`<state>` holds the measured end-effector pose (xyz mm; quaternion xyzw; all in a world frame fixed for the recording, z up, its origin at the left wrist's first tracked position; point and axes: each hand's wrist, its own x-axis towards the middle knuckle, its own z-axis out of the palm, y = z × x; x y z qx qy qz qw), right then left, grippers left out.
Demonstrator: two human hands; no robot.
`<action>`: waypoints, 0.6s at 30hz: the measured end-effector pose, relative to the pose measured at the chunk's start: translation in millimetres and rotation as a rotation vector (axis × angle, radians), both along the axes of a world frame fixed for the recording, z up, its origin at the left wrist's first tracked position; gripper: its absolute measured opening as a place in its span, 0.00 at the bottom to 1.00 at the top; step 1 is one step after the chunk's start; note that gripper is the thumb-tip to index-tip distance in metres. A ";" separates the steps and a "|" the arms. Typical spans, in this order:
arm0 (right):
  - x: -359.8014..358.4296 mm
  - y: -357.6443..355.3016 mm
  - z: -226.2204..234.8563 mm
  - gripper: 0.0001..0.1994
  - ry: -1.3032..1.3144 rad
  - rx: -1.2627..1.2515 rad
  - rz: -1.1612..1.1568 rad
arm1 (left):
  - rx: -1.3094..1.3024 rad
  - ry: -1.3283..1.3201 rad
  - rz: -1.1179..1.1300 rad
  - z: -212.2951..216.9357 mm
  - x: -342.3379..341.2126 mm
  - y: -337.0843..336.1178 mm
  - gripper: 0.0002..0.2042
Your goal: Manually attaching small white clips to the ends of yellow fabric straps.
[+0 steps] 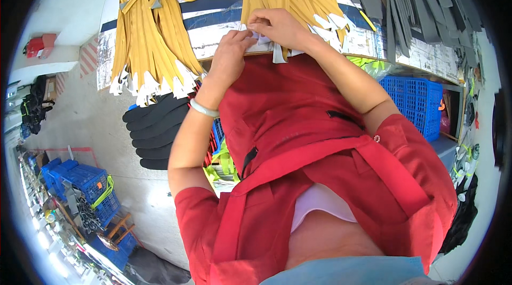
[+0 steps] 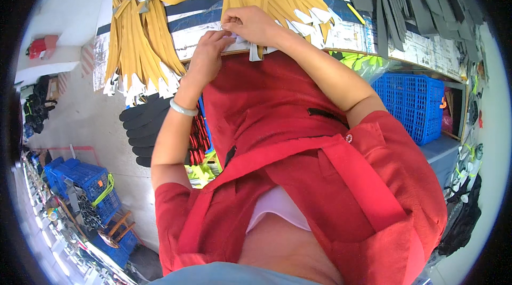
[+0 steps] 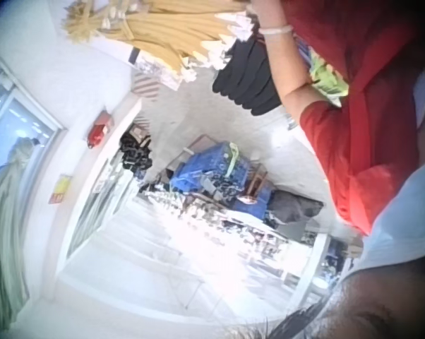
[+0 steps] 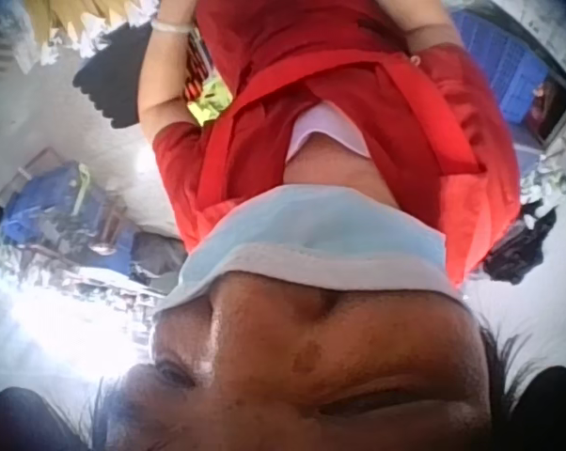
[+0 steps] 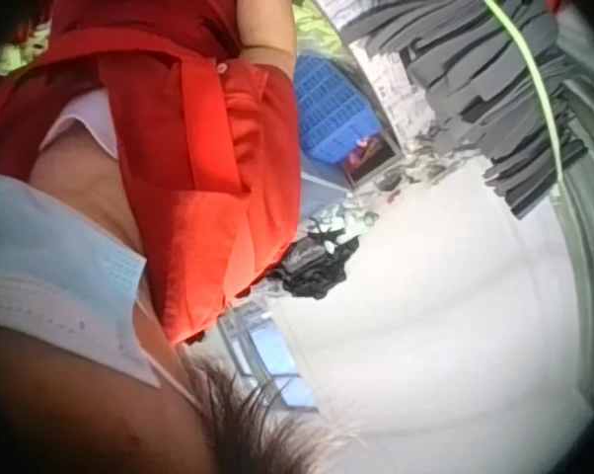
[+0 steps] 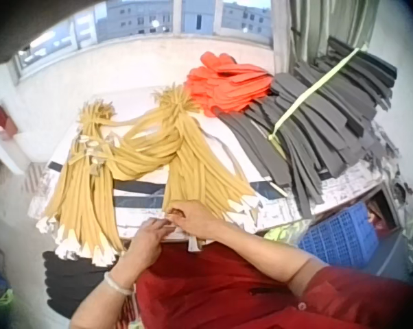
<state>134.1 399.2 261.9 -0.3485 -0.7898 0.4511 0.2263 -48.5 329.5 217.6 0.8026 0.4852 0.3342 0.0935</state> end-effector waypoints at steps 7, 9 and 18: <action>5.9 -0.3 -5.9 0.07 0.120 -0.203 -0.037 | -0.330 -0.273 -0.049 9.9 -29.7 19.9 0.08; -1.8 2.3 -6.6 0.07 0.190 -0.122 -0.011 | -0.512 -0.668 -0.058 19.6 -31.2 24.3 0.07; -10.7 27.0 19.8 0.09 0.206 0.060 0.205 | -0.724 -1.210 -0.208 30.7 -29.9 44.1 0.03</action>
